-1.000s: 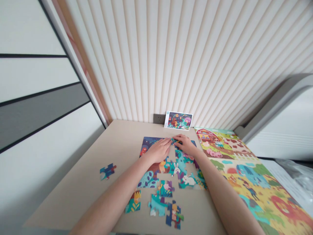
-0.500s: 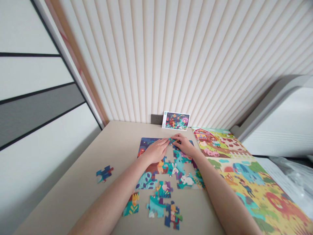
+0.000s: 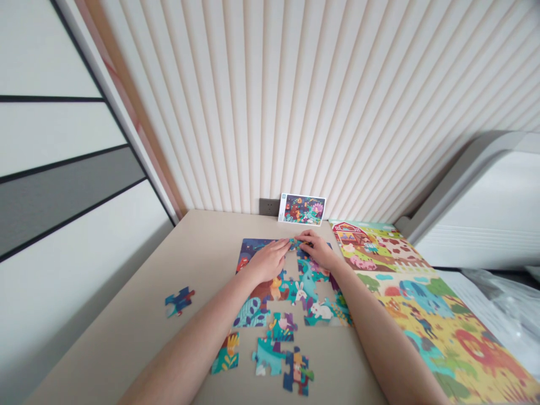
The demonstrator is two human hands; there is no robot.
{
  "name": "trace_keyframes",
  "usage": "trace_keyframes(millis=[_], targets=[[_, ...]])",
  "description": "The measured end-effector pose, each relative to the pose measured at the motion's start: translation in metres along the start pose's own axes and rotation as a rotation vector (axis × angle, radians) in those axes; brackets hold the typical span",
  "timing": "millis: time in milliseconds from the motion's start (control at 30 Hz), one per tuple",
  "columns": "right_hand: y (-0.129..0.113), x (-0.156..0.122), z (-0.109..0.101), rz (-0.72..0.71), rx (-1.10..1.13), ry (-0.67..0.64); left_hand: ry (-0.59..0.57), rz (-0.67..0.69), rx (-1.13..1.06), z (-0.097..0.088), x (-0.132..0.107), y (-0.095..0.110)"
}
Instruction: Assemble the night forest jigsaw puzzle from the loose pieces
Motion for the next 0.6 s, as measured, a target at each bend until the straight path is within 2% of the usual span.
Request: trace_keyframes(millis=[600], targets=[[0.0082,-0.0001,0.0031,-0.015,0.003,-0.005,-0.023,0.006,0.036,0.0084,-0.0027,-0.0058]])
Point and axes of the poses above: each hand's wrist, its own x-axis towards the middle knuckle, its own z-axis out of the palm, y = z × x, the point moved 8 cm from there along x, towards the middle knuckle, and after that the axes turned 4 degrees about -z, right-handed, at the moved point
